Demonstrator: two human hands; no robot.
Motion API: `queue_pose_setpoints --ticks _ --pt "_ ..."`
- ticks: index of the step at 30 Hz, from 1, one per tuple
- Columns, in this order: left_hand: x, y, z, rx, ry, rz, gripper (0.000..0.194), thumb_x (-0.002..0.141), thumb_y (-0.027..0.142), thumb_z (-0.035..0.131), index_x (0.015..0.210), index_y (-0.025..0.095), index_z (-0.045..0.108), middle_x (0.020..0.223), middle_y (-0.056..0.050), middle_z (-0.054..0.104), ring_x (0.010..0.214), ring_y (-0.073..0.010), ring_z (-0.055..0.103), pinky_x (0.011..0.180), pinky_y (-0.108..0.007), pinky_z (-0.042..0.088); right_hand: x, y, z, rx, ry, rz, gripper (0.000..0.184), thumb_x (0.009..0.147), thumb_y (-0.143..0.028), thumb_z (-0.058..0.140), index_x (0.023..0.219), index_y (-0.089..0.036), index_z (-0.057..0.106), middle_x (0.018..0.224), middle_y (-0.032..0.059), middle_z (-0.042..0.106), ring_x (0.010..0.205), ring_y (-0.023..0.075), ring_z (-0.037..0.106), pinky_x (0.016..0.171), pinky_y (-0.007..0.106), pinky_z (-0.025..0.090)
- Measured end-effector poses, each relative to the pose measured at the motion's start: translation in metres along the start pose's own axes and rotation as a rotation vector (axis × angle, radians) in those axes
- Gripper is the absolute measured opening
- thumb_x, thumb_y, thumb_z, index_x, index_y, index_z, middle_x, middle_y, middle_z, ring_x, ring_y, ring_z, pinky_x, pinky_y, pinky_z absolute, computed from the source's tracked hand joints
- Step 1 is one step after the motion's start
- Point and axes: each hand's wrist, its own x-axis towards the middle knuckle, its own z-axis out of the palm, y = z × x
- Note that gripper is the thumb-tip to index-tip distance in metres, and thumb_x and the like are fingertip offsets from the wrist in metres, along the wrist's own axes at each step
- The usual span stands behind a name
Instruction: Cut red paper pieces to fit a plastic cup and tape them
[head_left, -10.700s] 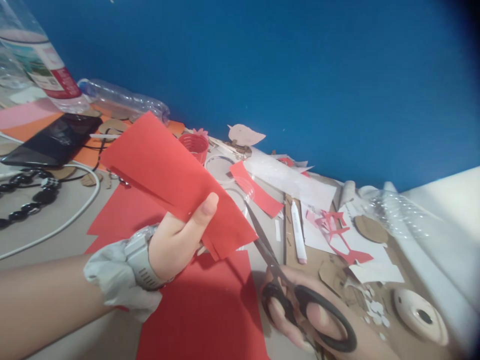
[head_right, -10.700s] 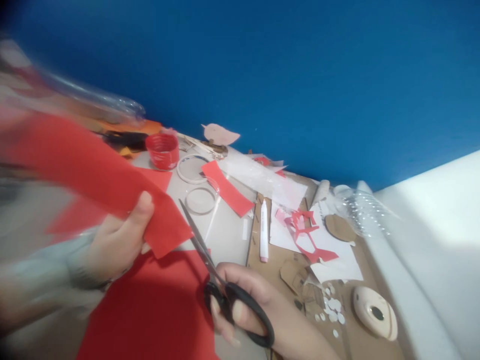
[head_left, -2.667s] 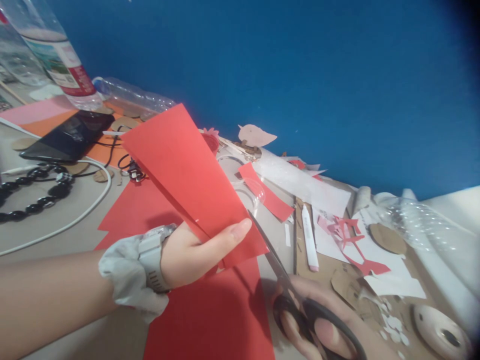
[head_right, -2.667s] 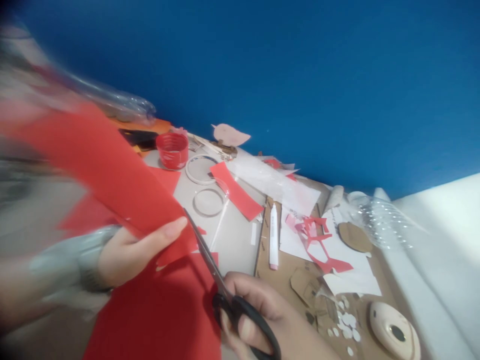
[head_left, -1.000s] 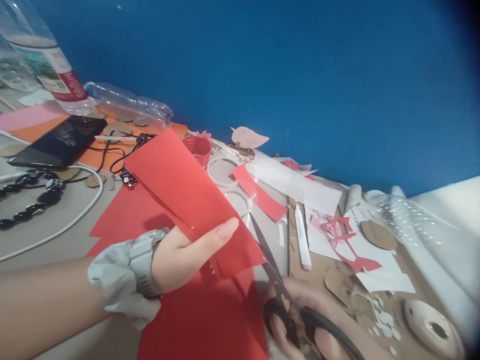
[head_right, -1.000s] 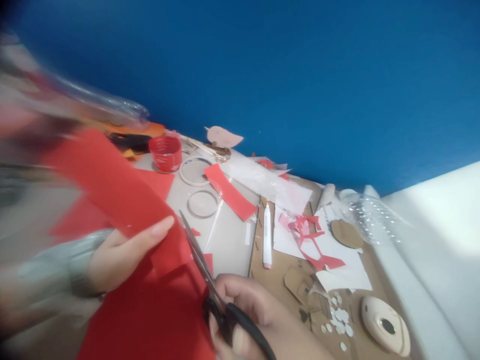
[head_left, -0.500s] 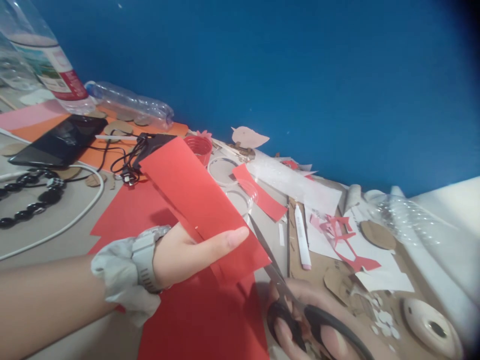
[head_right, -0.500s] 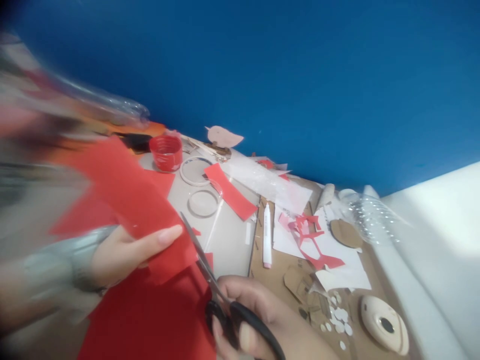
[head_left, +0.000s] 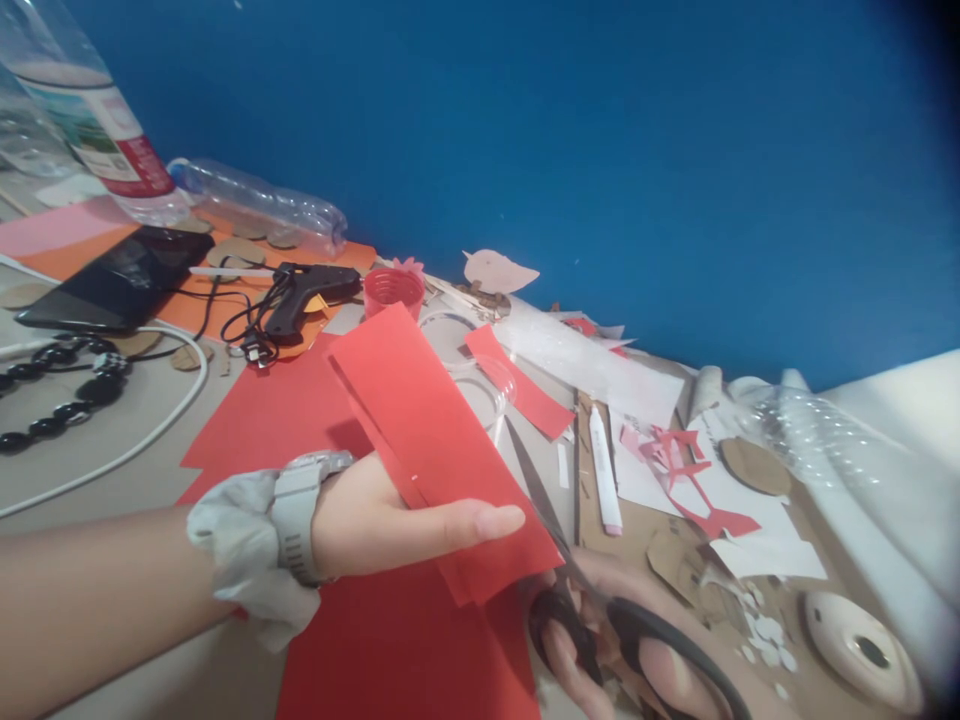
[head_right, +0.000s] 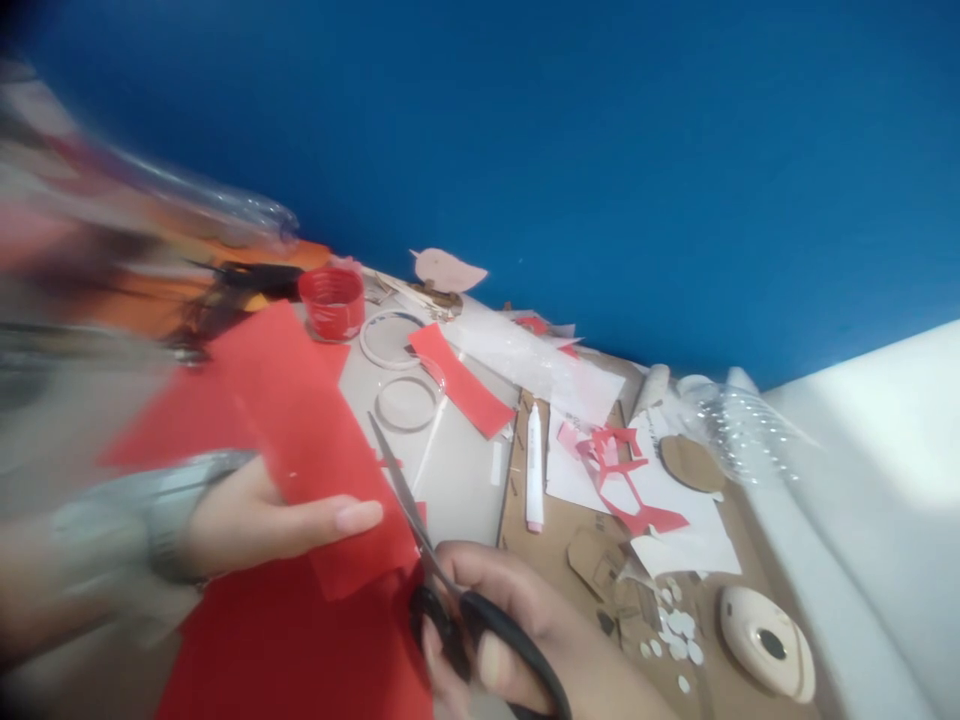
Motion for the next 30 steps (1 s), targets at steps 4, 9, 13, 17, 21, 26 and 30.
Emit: queue_pose_setpoints --ticks 4,9,13,17,21,26,30 --pt "0.000 0.001 0.003 -0.042 0.050 0.002 0.007 0.078 0.020 0.060 0.071 0.018 0.062 0.071 0.004 0.066 0.070 -0.0110 0.063 0.065 -0.015 0.051 0.001 0.010 -0.007 0.009 0.019 -0.004 0.055 0.067 -0.066 0.057 0.085 -0.015 0.052 0.064 0.0013 0.053 0.057 0.0102 0.041 0.056 0.024 0.030" --pt "-0.001 0.001 0.005 -0.065 0.079 -0.019 0.007 0.076 0.020 0.062 0.070 0.018 0.063 0.070 0.003 0.067 0.069 -0.0122 0.064 0.063 -0.017 0.052 0.003 0.019 -0.015 -0.038 -0.070 -0.053 0.056 0.068 -0.067 0.056 0.088 -0.015 0.051 0.064 0.0014 0.052 0.054 0.0101 0.041 0.053 0.023 0.030" --pt "0.000 0.003 0.007 -0.122 0.084 0.013 0.009 0.076 0.014 0.062 0.070 0.020 0.066 0.071 0.006 0.069 0.070 -0.0102 0.065 0.065 -0.014 0.051 0.000 0.018 -0.012 -0.038 0.005 -0.071 0.051 0.073 -0.063 0.055 0.087 -0.015 0.053 0.061 0.0001 0.053 0.050 0.0087 0.038 0.054 0.023 0.031" --pt "0.001 0.004 0.007 -0.149 0.062 0.029 0.015 0.076 0.010 0.060 0.069 0.021 0.067 0.070 0.007 0.068 0.069 -0.0082 0.064 0.065 -0.012 0.049 -0.001 0.015 -0.005 -0.020 0.072 -0.024 0.053 0.071 -0.065 0.056 0.087 -0.014 0.053 0.060 -0.0003 0.051 0.055 0.0097 0.040 0.054 0.022 0.029" --pt "0.001 0.004 0.007 -0.151 0.054 0.011 0.012 0.077 0.013 0.061 0.070 0.021 0.067 0.069 0.006 0.069 0.068 -0.0091 0.064 0.064 -0.013 0.050 0.001 0.013 -0.001 -0.015 0.074 -0.069 0.054 0.071 -0.067 0.054 0.083 -0.014 0.050 0.056 -0.0019 0.047 0.051 0.0082 0.036 0.051 0.021 0.027" --pt "0.001 0.006 0.008 -0.185 0.070 0.007 0.015 0.076 0.009 0.061 0.069 0.021 0.067 0.069 0.007 0.069 0.069 -0.0085 0.064 0.064 -0.012 0.049 0.002 0.012 0.000 -0.047 0.079 -0.059 0.053 0.073 -0.066 0.052 0.084 -0.014 0.049 0.057 -0.0017 0.046 0.051 0.0088 0.037 0.051 0.022 0.027" --pt "0.001 0.005 0.007 -0.162 0.060 0.018 0.015 0.077 0.009 0.061 0.069 0.020 0.067 0.068 0.007 0.068 0.067 -0.0069 0.063 0.063 -0.010 0.048 0.000 0.013 -0.002 -0.056 0.081 -0.082 0.052 0.076 -0.064 0.051 0.085 -0.013 0.051 0.058 -0.0011 0.047 0.053 0.0092 0.038 0.052 0.022 0.028"
